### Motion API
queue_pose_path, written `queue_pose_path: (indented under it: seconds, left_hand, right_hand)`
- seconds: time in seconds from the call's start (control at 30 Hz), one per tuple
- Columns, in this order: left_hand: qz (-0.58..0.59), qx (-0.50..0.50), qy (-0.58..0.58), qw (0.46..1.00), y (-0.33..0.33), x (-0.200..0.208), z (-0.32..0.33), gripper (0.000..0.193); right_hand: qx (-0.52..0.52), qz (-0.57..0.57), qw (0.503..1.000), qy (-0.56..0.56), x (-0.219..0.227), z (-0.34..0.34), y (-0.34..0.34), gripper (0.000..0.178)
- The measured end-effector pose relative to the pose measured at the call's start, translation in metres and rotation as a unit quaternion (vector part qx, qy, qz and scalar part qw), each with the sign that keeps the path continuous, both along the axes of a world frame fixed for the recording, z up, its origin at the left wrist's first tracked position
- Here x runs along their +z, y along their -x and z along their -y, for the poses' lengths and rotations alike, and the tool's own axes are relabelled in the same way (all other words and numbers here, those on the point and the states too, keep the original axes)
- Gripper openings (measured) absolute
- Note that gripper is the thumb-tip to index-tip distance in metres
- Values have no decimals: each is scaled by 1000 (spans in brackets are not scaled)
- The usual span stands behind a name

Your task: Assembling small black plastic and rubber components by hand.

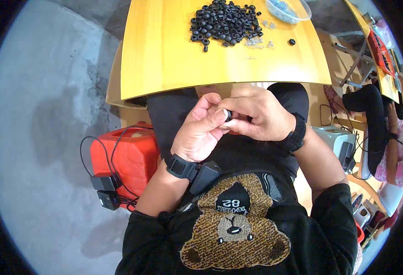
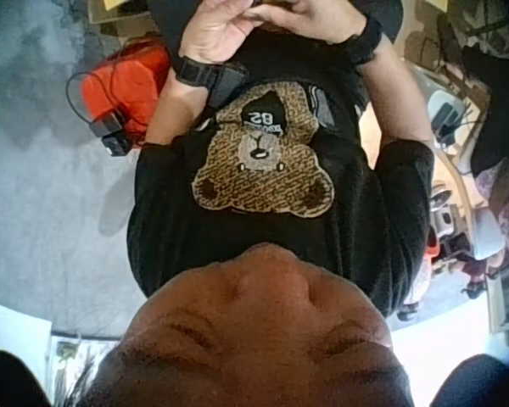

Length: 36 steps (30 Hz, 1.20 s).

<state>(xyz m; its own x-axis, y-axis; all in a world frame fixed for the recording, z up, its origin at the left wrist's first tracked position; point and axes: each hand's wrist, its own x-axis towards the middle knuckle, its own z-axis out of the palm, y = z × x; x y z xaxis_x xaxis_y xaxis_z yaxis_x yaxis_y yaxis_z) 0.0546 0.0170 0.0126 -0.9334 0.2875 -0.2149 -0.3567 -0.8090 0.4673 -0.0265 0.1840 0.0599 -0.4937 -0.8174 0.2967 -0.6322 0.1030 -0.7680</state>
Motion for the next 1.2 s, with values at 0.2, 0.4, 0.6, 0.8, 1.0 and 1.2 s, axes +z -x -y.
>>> queue_pose_path:
  seconds: [0.2, 0.4, 0.6, 0.8, 1.0, 1.2]
  left_hand:
    - [-7, 7, 13, 1000, 0, -7, 1, 28]
    - [14, 27, 28, 999, 2, -2, -3, 26]
    - [38, -4, 37, 999, 3, 1, 2, 25]
    - [114, -24, 24, 993, 4, 6, -1, 20]
    - [47, -32, -3, 998, -1, -2, 3, 37]
    - [56, -3, 29, 998, -5, -11, 5, 27]
  right_hand:
    - [16, -165, 986, -8, -2, 4, 6, 34]
    - [0, -138, 990, 8, -8, 6, 8, 31]
    - [39, -112, 991, -60, 0, 2, 12, 38]
    - [66, -77, 991, -86, 0, 0, 13, 28]
    - [54, 51, 997, 37, -7, 5, 5, 22]
    - [-3, -47, 999, 5, -15, 11, 1, 27]
